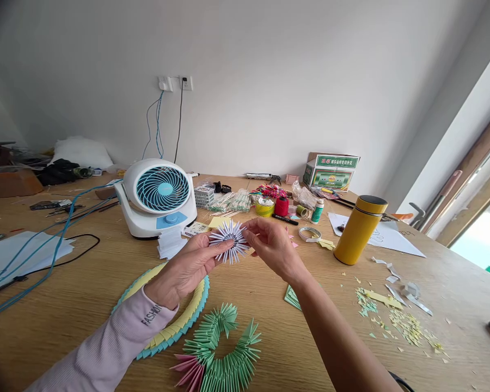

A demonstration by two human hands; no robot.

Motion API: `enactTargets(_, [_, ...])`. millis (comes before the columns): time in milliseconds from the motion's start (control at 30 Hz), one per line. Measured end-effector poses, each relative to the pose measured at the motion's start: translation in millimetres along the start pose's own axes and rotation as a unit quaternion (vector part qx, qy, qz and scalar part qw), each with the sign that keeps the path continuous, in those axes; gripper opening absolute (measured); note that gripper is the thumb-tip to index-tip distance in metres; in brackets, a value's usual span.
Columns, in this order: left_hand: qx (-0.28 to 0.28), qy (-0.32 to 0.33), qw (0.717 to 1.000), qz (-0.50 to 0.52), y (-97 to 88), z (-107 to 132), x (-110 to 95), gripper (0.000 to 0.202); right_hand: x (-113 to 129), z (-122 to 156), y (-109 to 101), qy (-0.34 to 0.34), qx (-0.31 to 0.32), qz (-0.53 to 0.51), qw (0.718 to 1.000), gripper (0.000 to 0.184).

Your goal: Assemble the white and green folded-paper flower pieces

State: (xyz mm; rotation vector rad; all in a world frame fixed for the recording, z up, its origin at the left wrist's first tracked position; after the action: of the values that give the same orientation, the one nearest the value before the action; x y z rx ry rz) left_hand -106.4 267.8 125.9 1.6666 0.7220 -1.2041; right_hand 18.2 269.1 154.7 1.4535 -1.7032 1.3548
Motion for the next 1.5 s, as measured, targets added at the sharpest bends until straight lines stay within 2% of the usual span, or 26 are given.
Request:
enactTargets(300, [-0.006, -0.004, 0.999, 0.034, -2.8, 0, 3, 0.029, 1, 1, 2, -0.006, 0.009, 0.001, 1.0, 0.029])
enactTargets(867, [-0.034, 0.017, 0.997, 0.067, -6.5, -3, 2, 0.032, -2, 4, 6, 0.0, 0.006, -0.007, 1.0, 0.05])
enactTargets(1167, [-0.034, 0.01, 0.994, 0.101, -2.7, -2, 2, 0.026, 1, 3, 6, -0.007, 0.01, -0.008, 1.0, 0.045])
enactTargets(1500, [-0.023, -0.017, 0.999, 0.039, -9.7, -3, 10, 0.027, -1, 3, 0, 0.008, -0.009, 0.001, 1.0, 0.047])
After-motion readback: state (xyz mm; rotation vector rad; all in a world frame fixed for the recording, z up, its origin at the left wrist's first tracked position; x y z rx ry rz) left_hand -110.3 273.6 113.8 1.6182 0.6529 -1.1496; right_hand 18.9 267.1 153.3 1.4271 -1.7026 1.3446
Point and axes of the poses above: each hand's wrist, its own z-axis away from the middle knuckle, its own y-axis out of the palm, x = y × z, the point moved 9 cm from there along -z, towards the middle knuckle, and after that the axes turned 1 degree about -y, right-handed, at the moved point
